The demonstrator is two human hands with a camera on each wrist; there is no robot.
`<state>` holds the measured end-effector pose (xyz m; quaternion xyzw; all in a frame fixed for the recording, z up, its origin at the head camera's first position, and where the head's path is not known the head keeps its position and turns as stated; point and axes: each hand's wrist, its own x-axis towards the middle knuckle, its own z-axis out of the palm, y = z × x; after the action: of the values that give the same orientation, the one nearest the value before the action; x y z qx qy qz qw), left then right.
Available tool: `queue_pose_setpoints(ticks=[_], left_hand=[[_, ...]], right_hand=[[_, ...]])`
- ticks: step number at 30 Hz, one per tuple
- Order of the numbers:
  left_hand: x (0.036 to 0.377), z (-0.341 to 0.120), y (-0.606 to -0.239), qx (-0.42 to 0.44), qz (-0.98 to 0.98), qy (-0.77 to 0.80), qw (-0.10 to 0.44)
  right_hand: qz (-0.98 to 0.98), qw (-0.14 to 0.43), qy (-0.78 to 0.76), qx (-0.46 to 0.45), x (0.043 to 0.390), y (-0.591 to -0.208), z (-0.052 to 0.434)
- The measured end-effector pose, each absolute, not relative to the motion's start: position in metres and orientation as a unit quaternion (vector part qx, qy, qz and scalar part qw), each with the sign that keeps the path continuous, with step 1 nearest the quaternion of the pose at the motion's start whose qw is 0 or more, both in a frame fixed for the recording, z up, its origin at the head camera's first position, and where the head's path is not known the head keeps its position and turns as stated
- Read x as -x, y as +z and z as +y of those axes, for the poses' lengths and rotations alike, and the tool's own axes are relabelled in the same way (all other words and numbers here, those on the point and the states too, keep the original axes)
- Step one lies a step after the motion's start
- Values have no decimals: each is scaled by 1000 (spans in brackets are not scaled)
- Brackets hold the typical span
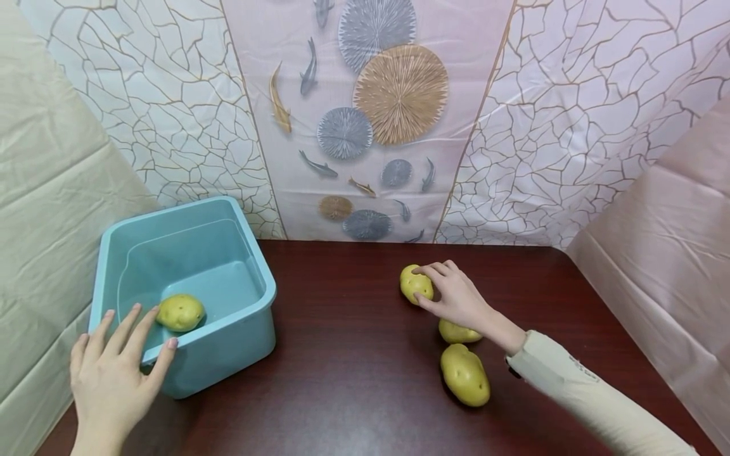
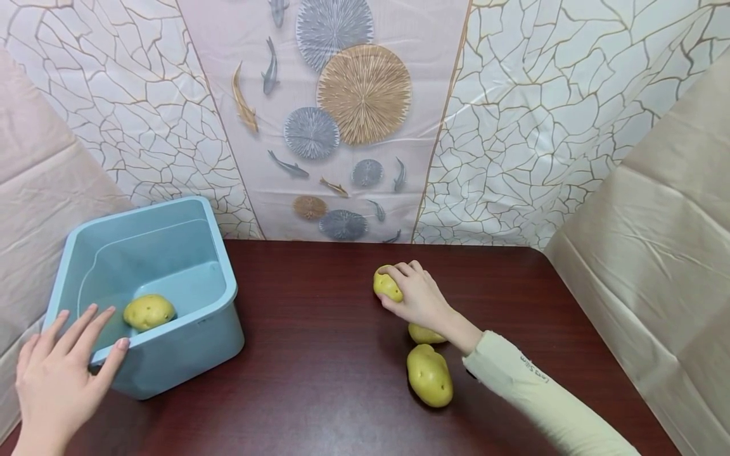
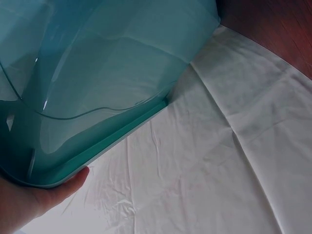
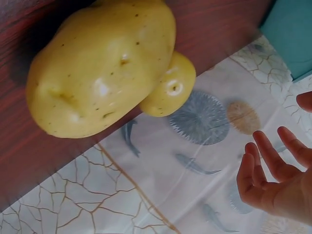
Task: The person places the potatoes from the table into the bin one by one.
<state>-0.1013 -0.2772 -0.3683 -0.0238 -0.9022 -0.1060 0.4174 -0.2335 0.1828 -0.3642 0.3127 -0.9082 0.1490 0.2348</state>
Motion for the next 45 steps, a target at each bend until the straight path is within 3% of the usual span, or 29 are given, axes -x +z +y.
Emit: queue_pose_setpoints(ticks=[22,45], left_hand=[[101,-278,-369,23,-902,-112,416],[102,-278,-369,23,-900,-110,420]], right_hand=[[-909,194,109,-353,260,-372,194],[-931,130,75,-332,276,-371,190]])
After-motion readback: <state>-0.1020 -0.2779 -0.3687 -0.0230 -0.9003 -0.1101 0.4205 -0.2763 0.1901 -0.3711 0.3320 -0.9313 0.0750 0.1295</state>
